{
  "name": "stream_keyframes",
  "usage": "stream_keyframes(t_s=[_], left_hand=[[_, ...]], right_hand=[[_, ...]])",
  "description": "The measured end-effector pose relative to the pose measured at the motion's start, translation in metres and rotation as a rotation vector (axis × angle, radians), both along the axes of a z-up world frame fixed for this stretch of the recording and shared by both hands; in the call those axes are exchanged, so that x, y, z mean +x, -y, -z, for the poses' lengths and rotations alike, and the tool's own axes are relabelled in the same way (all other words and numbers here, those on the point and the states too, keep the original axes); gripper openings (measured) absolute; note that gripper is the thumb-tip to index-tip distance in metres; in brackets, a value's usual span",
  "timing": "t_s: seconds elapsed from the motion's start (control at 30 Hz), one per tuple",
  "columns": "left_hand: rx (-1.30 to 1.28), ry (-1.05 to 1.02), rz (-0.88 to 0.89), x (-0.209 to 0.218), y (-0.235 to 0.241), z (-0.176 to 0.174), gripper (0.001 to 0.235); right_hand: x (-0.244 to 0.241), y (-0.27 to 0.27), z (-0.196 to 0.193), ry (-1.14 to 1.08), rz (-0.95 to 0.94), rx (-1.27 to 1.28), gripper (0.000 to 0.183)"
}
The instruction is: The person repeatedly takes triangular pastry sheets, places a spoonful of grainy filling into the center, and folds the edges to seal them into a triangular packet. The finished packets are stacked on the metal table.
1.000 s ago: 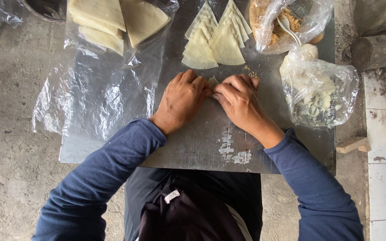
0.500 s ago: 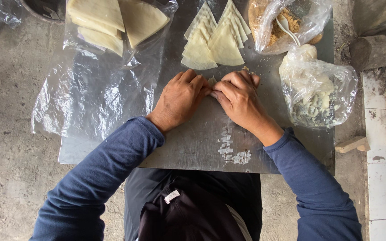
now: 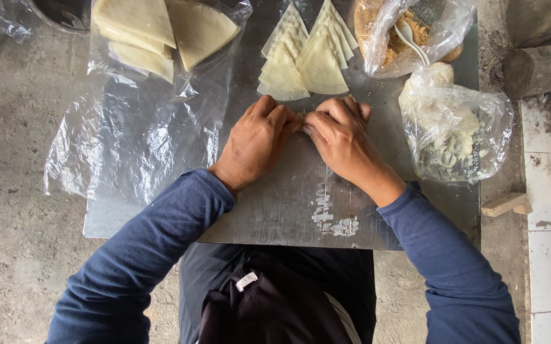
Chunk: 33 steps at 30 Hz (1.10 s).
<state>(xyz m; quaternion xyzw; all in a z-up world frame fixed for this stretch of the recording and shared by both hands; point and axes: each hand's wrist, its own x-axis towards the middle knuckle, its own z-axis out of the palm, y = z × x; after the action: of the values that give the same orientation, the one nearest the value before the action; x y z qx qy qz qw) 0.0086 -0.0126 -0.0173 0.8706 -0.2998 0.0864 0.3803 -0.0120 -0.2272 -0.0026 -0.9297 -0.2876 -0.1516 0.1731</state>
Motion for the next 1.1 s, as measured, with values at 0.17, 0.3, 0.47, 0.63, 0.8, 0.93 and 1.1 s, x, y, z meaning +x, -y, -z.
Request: stream_keyframes(t_s=[0.17,0.3,0.47,0.63,0.8,0.93,1.1], left_hand=[[0.065,0.076,-0.047,0.000,0.005,0.002,0.016],[0.100,0.112,-0.073,0.000,0.006,0.002,0.019],[0.069,0.141,-0.015,0.002,0.001,-0.001,0.020],[0.070,0.117,-0.016,0.002,0.002,-0.005,0.023],[0.108,0.198,0.058,-0.004,-0.003,-0.010,0.022],[0.190,0.189,0.041,-0.005,-0.002,-0.009,0.022],[0.102,0.223,0.013,-0.001,-0.004,-0.007,0.027]], right_hand=[[0.001,0.003,-0.001,-0.053,-0.014,0.075,0.018],[0.001,0.002,-0.001,0.005,-0.001,-0.004,0.016],[0.002,0.002,0.002,0.030,0.032,-0.021,0.015],[0.004,0.003,0.003,-0.015,0.004,0.017,0.016],[-0.007,0.004,-0.007,0.013,-0.005,-0.093,0.017],[-0.024,0.000,-0.013,0.091,0.013,-0.227,0.033],[-0.016,-0.004,-0.011,0.086,0.076,-0.303,0.051]])
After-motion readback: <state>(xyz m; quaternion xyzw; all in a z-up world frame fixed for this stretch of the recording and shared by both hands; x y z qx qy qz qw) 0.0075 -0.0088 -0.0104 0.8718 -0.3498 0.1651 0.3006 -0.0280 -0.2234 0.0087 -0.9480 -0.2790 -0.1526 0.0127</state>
